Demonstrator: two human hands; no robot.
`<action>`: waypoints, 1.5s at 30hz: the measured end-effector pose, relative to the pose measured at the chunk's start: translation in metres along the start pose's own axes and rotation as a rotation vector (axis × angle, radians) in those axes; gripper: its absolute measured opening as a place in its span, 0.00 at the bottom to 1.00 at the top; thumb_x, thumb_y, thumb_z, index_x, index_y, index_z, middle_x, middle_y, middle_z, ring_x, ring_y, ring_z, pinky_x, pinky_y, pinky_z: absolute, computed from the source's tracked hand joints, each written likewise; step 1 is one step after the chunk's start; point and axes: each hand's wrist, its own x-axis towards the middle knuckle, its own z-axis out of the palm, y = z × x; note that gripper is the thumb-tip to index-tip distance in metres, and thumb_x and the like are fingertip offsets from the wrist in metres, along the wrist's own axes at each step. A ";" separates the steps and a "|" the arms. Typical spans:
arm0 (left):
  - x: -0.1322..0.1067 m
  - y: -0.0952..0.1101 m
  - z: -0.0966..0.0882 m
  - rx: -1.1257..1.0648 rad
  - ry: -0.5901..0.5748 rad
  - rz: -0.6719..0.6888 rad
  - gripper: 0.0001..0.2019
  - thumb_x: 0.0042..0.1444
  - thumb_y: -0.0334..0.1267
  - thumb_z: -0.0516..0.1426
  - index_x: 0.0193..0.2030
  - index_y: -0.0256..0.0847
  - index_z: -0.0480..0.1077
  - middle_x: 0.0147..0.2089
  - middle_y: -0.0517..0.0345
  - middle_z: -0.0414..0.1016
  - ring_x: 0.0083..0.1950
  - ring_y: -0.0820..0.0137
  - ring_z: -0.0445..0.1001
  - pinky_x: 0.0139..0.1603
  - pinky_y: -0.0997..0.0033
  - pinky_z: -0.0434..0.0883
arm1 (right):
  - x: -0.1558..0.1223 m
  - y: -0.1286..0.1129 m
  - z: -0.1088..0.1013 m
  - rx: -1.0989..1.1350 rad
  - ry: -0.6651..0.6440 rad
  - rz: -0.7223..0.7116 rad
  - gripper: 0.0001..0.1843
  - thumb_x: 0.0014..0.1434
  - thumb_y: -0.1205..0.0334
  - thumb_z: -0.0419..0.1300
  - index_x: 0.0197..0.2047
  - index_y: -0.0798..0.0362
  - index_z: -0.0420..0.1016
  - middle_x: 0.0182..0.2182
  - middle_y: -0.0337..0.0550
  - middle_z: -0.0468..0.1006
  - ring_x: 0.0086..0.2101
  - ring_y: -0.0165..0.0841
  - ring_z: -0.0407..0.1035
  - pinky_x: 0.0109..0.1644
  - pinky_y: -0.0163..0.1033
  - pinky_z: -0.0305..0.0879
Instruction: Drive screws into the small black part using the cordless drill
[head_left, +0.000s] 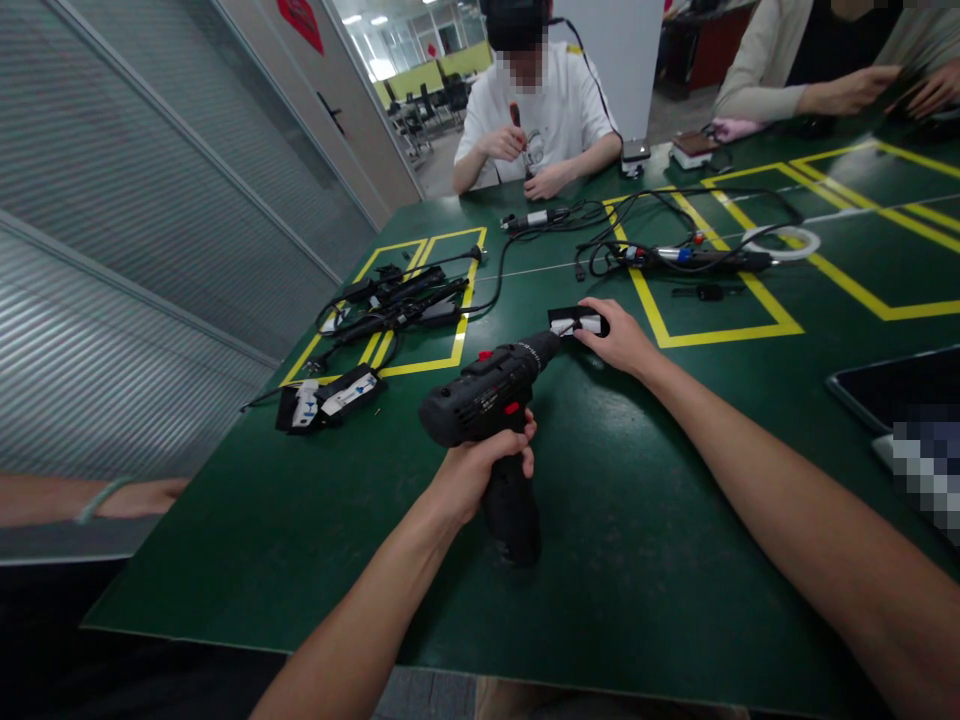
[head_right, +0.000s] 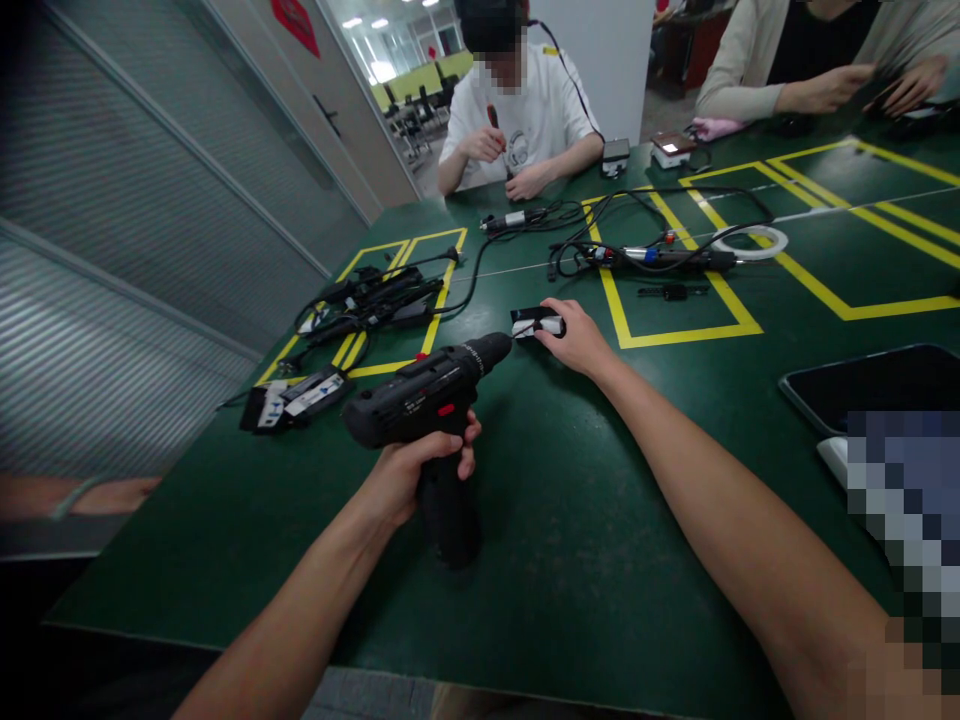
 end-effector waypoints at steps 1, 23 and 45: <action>0.000 0.000 0.000 0.001 -0.001 -0.001 0.14 0.47 0.33 0.59 0.42 0.36 0.69 0.37 0.57 0.71 0.24 0.77 0.70 0.30 0.73 0.67 | 0.000 0.000 0.000 0.000 -0.001 -0.001 0.26 0.54 0.57 0.62 0.56 0.52 0.71 0.50 0.51 0.72 0.49 0.44 0.69 0.57 0.49 0.63; 0.000 -0.002 0.000 -0.005 -0.011 0.017 0.12 0.48 0.32 0.59 0.41 0.35 0.68 0.36 0.58 0.70 0.24 0.77 0.70 0.29 0.73 0.66 | -0.001 0.000 0.001 0.015 0.006 -0.001 0.24 0.54 0.59 0.61 0.56 0.48 0.70 0.49 0.48 0.71 0.49 0.43 0.69 0.57 0.51 0.63; 0.000 0.001 0.001 0.003 0.013 0.004 0.13 0.47 0.33 0.59 0.42 0.35 0.68 0.35 0.58 0.70 0.24 0.77 0.70 0.29 0.73 0.66 | -0.001 0.001 0.002 0.010 0.011 -0.001 0.23 0.54 0.59 0.62 0.55 0.47 0.71 0.48 0.47 0.72 0.48 0.43 0.70 0.55 0.51 0.65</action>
